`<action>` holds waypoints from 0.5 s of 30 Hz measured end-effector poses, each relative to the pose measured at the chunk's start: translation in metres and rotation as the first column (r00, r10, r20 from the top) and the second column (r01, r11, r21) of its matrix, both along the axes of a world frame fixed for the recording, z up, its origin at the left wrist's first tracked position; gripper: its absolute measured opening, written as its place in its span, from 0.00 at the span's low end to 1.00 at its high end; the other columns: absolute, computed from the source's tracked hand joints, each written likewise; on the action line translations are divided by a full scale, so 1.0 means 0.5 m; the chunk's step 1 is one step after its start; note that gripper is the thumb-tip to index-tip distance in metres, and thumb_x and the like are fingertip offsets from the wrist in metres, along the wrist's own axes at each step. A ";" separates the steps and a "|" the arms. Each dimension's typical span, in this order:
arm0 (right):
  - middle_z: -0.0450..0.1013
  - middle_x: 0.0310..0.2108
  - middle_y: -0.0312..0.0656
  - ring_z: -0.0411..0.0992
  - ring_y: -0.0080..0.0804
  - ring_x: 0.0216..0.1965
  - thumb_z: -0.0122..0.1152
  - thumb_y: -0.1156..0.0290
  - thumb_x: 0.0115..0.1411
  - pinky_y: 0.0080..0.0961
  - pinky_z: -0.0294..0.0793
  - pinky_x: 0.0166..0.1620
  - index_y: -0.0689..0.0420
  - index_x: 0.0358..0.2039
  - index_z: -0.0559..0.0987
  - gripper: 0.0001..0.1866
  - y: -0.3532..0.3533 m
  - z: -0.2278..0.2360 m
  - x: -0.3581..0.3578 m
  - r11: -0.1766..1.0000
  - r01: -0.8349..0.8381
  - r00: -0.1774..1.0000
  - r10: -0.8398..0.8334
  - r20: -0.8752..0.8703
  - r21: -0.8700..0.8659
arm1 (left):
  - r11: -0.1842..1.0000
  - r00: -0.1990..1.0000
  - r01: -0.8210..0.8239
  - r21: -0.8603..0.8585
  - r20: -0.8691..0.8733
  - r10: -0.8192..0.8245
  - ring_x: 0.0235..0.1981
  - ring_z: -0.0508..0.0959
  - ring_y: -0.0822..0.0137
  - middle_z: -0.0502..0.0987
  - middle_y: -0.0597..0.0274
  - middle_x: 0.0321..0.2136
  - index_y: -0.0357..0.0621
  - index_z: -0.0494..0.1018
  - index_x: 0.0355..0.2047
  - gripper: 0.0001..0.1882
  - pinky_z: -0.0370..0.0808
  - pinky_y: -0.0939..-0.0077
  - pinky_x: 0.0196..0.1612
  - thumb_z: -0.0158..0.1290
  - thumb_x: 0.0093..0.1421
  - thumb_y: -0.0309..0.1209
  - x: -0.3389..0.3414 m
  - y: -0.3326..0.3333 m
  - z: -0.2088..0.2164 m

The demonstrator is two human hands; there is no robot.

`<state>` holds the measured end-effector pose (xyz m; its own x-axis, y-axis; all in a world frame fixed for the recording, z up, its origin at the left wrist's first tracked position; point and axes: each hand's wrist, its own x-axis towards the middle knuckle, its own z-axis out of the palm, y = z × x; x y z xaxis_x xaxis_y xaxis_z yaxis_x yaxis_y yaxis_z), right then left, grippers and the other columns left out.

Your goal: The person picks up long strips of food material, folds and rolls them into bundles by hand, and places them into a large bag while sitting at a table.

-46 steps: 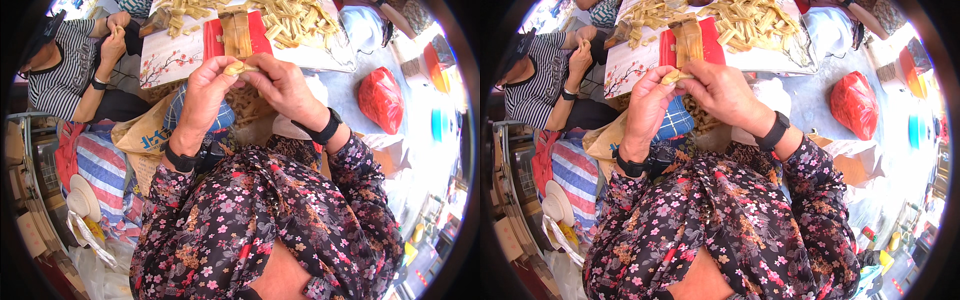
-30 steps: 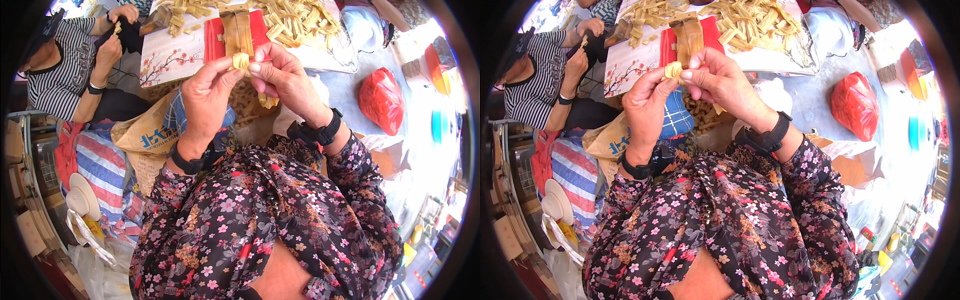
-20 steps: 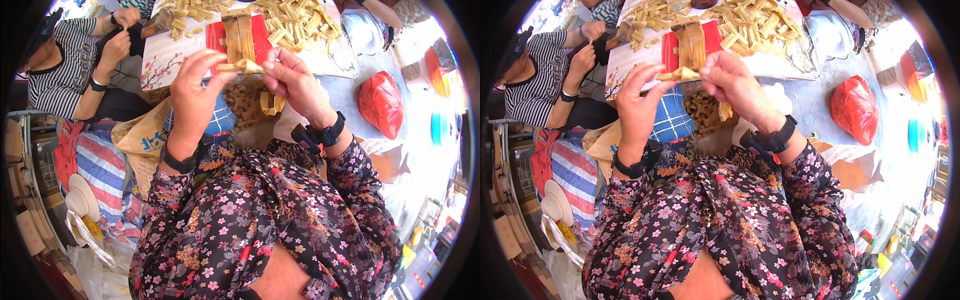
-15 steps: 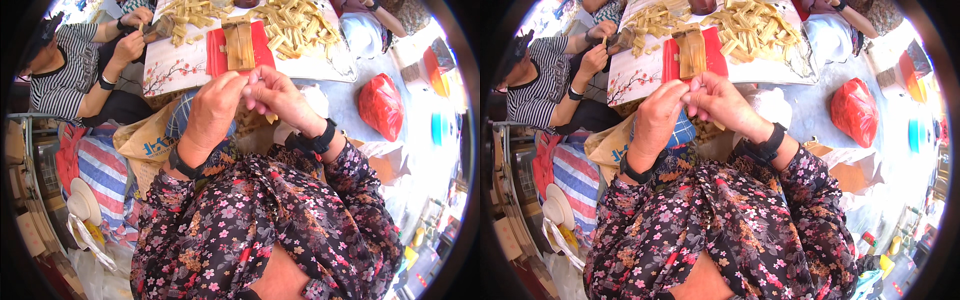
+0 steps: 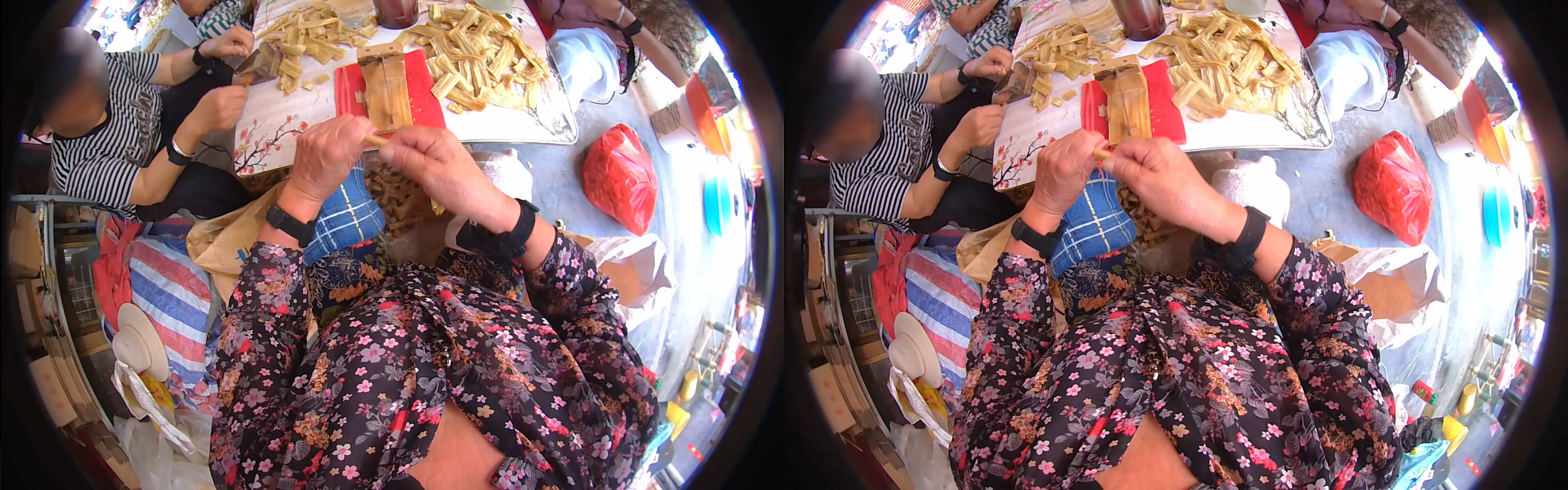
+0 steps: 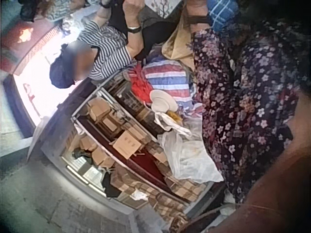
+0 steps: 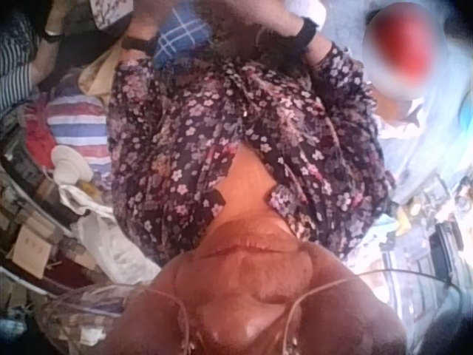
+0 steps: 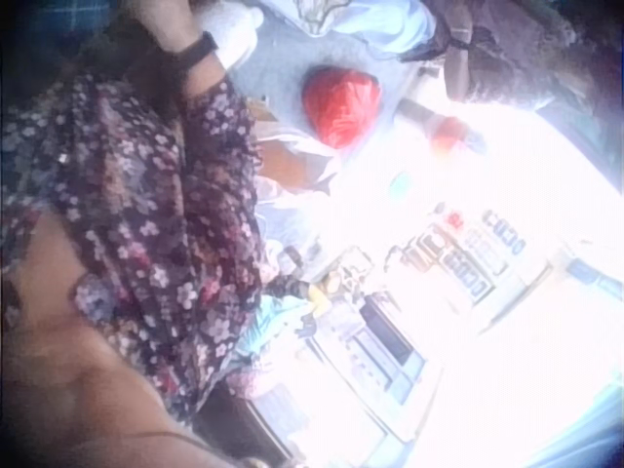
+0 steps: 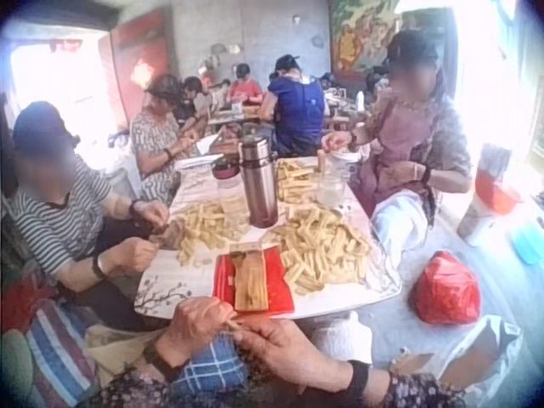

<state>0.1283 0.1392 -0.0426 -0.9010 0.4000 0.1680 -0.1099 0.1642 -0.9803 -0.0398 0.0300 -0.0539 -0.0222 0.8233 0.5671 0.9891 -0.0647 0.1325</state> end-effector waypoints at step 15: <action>0.70 0.18 0.47 0.68 0.34 0.21 0.55 0.62 0.59 0.32 0.67 0.27 0.64 0.25 0.76 0.16 0.114 -0.051 -0.085 0.931 0.262 0.959 -0.280 0.036 0.254 | 0.984 0.661 -0.107 -0.143 0.729 0.178 0.22 0.71 0.69 0.72 0.61 0.22 0.40 0.70 0.36 0.08 0.69 0.76 0.27 0.46 0.63 0.32 -0.036 0.078 -0.030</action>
<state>0.0858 0.1960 -0.0679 -0.7772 0.5852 0.2311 0.0404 0.4129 -0.9099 -0.0580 0.0688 -0.0688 -0.5242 0.8155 0.2455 0.5621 0.1147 0.8191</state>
